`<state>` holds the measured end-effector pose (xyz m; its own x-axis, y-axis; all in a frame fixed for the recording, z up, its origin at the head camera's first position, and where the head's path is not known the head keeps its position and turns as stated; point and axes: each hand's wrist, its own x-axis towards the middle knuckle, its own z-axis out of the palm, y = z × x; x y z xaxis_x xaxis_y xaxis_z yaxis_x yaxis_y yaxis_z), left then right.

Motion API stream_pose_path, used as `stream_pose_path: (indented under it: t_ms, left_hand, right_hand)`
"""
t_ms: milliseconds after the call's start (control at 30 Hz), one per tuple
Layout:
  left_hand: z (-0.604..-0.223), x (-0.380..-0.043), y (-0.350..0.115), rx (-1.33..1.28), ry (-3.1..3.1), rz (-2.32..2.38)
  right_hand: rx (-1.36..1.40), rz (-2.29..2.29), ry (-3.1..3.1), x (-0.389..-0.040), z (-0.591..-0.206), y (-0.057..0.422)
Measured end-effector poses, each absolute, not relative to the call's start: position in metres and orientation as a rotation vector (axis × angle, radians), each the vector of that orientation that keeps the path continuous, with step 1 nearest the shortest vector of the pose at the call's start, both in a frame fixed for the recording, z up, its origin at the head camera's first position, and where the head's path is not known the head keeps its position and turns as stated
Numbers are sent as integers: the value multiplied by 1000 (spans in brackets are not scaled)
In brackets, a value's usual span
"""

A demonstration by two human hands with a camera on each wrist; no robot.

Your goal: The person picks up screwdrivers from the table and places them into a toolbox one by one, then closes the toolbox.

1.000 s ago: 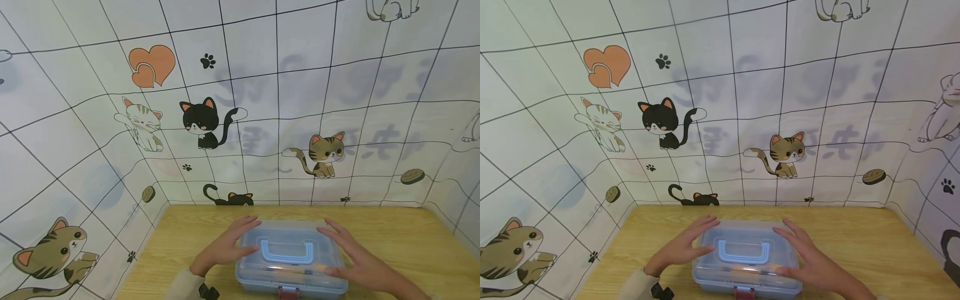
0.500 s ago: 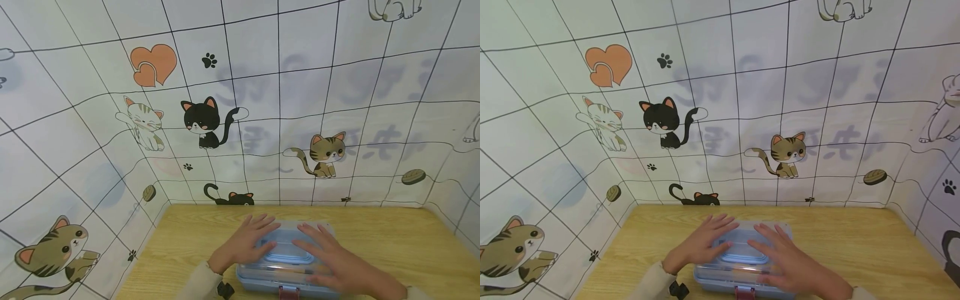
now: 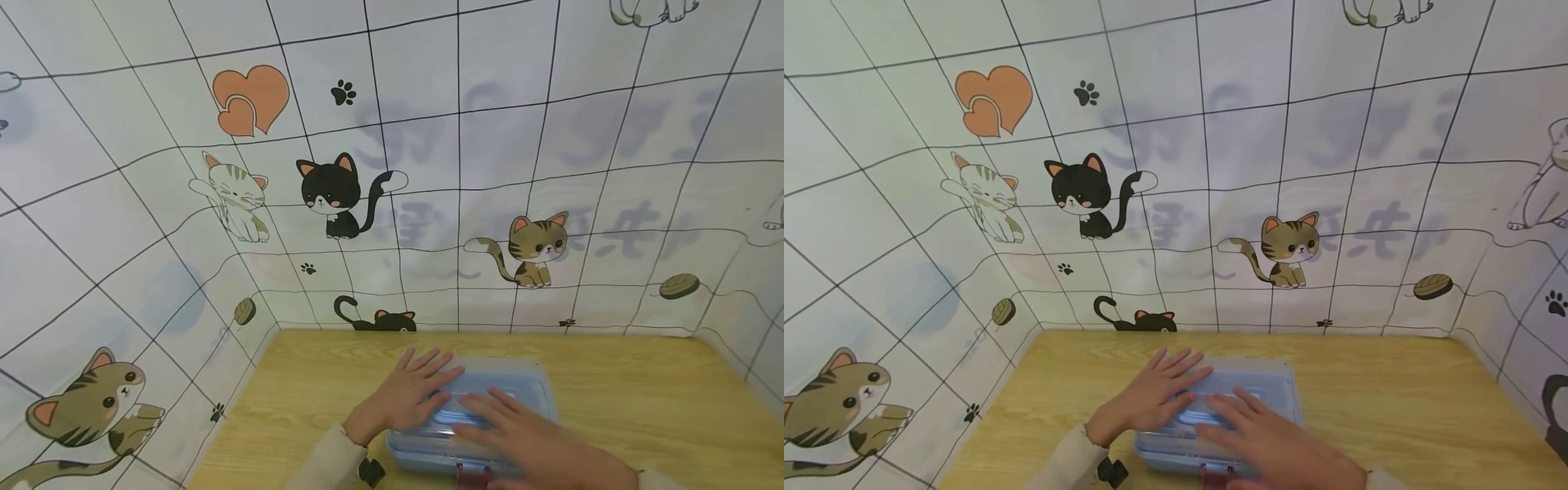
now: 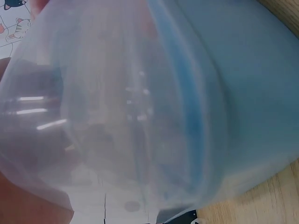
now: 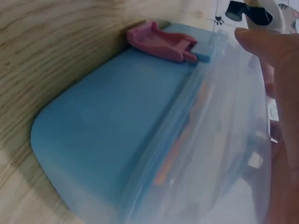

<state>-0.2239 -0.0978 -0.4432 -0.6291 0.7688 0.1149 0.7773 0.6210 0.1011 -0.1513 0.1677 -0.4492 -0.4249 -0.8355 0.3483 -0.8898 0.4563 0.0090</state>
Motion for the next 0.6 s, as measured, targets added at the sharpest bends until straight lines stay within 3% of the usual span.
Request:
stream_pose_path:
  t_ms: [233,600]
  left_hand:
    - [-442,-223,-96,-1316,-2791,-219]
    - [-441,-222,-97,-1314,-2768,-197]
  right_hand:
    - [1560,60,-2150,-158,-462,156]
    - [1474,-75,-1902,-160,-480,139]
